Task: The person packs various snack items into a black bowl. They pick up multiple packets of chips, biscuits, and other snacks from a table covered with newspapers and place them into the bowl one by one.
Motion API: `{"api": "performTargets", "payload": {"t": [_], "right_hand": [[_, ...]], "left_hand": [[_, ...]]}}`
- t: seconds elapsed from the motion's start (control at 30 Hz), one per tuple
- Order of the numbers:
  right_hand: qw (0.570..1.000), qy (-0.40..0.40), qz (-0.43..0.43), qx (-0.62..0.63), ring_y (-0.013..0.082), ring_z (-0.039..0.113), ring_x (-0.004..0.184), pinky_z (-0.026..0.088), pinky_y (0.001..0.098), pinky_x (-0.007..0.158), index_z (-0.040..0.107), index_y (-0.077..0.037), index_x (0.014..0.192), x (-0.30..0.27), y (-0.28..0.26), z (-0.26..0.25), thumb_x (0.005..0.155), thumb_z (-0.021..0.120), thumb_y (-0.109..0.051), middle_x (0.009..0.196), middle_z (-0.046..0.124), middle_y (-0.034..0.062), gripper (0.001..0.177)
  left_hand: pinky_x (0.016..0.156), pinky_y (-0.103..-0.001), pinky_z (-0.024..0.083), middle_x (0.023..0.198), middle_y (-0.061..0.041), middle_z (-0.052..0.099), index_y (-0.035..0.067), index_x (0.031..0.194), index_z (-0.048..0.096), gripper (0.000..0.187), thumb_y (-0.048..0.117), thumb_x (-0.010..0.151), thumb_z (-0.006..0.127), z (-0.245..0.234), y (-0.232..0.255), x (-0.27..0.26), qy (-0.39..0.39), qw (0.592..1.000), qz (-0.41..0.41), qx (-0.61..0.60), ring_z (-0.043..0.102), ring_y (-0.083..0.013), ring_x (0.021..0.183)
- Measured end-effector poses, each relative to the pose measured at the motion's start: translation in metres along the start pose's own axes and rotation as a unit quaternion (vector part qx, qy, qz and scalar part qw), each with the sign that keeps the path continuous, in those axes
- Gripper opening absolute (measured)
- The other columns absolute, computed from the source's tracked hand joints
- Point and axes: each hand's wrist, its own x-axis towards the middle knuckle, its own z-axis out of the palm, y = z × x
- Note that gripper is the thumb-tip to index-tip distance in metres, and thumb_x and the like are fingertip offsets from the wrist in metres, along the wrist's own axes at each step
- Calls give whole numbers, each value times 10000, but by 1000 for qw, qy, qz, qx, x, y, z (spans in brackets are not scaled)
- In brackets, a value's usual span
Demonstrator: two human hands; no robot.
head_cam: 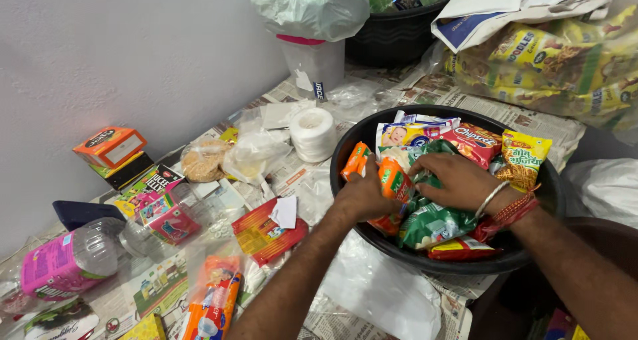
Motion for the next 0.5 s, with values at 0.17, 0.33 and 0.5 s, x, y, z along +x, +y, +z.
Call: {"api": "performTargets", "payload": {"t": [0.17, 0.33, 0.5], "right_hand": [[998, -29, 30, -36, 297, 709, 983, 515, 439, 900, 576, -152, 1333, 9, -13, 8, 817, 696, -352, 1082, 738, 115, 566], [995, -65, 25, -67, 314, 705, 893, 393, 507, 911, 560, -168, 1401, 14, -17, 19, 720, 755, -396, 1032, 747, 102, 745], [976, -134, 73, -158, 280, 714, 943, 370, 523, 979, 662, -144, 1021, 24, -26, 37, 828, 681, -365, 928, 753, 71, 293]], "left_hand": [[1126, -602, 352, 1522, -392, 325, 104, 1675, -19, 1344, 613, 734, 796, 21, -2, -8, 57, 991, 32, 120, 347, -545, 1425], [1222, -543, 219, 1603, -340, 213, 98, 1634, -23, 1453, 691, 608, 818, 8, -32, -5, -12, 991, 74, 109, 241, -455, 1515], [1236, -615, 95, 1699, -245, 72, 124, 1645, 27, 1129, 795, 873, 503, 6, -46, -1, 24, 996, 85, 31, 72, -390, 1592]]}}
